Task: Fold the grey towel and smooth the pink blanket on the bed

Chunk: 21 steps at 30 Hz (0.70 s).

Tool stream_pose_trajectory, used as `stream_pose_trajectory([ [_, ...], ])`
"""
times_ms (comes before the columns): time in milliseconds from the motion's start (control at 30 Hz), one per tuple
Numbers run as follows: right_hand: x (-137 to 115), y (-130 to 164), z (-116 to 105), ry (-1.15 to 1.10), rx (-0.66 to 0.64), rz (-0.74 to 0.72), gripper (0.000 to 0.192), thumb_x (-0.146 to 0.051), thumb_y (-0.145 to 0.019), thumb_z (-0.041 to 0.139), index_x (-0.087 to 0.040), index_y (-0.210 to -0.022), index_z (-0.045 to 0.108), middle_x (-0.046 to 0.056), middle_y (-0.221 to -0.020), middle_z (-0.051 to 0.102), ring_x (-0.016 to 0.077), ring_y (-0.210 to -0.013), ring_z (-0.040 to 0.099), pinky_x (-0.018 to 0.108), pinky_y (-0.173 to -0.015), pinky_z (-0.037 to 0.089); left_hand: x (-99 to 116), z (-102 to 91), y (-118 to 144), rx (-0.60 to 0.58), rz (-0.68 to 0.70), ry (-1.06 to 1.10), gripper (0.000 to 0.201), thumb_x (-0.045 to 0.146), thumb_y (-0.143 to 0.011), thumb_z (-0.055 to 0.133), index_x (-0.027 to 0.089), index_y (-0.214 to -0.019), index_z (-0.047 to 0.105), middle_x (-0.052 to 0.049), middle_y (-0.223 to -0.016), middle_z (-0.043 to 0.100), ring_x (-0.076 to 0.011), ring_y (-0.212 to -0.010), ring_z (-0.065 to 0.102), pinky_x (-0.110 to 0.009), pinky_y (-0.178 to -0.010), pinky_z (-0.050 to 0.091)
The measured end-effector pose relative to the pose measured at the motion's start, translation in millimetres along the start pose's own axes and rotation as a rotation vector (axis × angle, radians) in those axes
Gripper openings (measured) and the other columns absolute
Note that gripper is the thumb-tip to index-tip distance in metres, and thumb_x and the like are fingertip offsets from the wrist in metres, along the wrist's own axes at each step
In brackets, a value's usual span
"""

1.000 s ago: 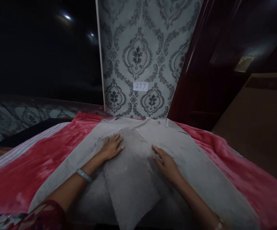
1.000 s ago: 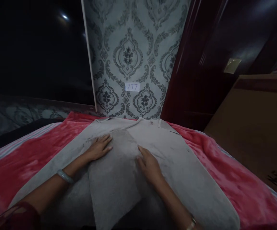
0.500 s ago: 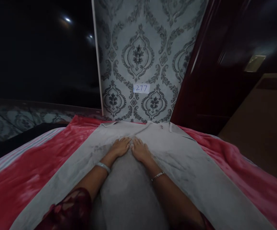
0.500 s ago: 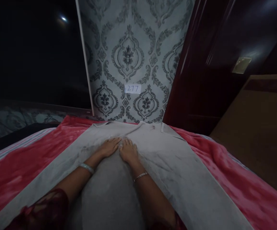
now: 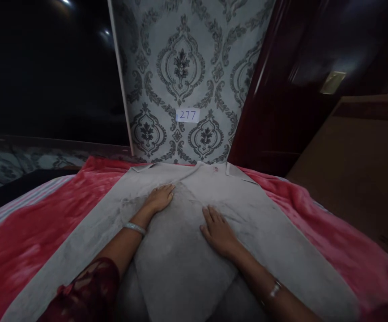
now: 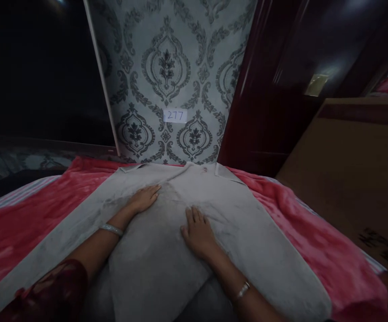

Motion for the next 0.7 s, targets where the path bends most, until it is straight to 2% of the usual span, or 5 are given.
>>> stream_pose_trajectory([
  [233, 40, 50, -2, -0.049, 0.028, 0.012, 0.068, -0.038, -0.098, 0.043, -0.01, -0.159, 0.032, 0.017, -0.162, 0.034, 0.0279, -0.148, 0.034, 0.04, -0.12, 0.026, 15, -49.5, 35, 0.277, -0.038, -0.097, 0.048, 0.025, -0.093, 0.045, 0.012, -0.136, 0.061, -0.021, -0.156, 0.043, -0.0351, -0.148, 0.034, -0.056, -0.122, 0.022],
  [400, 51, 22, -31, -0.2, 0.069, 0.122, 0.061, -0.04, -0.097, 0.049, -0.013, -0.151, 0.047, 0.018, -0.139, 0.06, 0.0315, -0.133, 0.052, 0.042, -0.11, 0.038, -14, -77.5, 127, 0.633, -0.232, 0.271, 0.049, 0.022, -0.08, 0.064, 0.016, -0.129, 0.064, -0.018, -0.159, 0.039, -0.0367, -0.15, 0.027, -0.051, -0.123, 0.022],
  [533, 47, -11, -39, -0.327, 0.026, 0.137, 0.054, -0.036, -0.094, 0.055, -0.011, -0.141, 0.058, 0.017, -0.135, 0.064, 0.028, -0.124, 0.06, 0.033, -0.102, 0.044, -54, -36.5, 210, 0.75, -0.55, 1.114, 0.042, 0.018, -0.074, 0.07, 0.021, -0.115, 0.065, -0.013, -0.138, 0.06, -0.0293, -0.133, 0.053, -0.043, -0.113, 0.041],
  [600, 44, -25, -40, -0.375, 0.012, 0.142, 0.049, -0.037, -0.091, 0.059, -0.013, -0.134, 0.063, 0.015, -0.133, 0.066, 0.0273, -0.122, 0.061, 0.031, -0.099, 0.045, -50, -7.8, 229, 0.628, -0.641, 1.517, 0.029, 0.013, -0.074, 0.066, 0.02, -0.102, 0.064, -0.01, -0.114, 0.07, -0.0238, -0.105, 0.068, -0.038, -0.095, 0.054],
  [700, 39, -38, -40, -0.434, 0.005, 0.138, 0.048, -0.037, -0.087, 0.065, -0.015, -0.129, 0.065, 0.013, -0.133, 0.066, 0.0273, -0.122, 0.061, 0.031, -0.098, 0.045, -28, 9.1, 240, 0.401, -0.65, 1.786, 0.016, 0.009, -0.074, 0.064, 0.018, -0.086, 0.06, -0.005, -0.084, 0.07, -0.0195, -0.07, 0.069, -0.032, -0.069, 0.056],
])
Point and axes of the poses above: each hand's wrist, its own y-axis away from the middle knuckle, its own z-axis out of the palm, x = y × z, the point moved 9 cm from there along -y, towards the middle knuckle
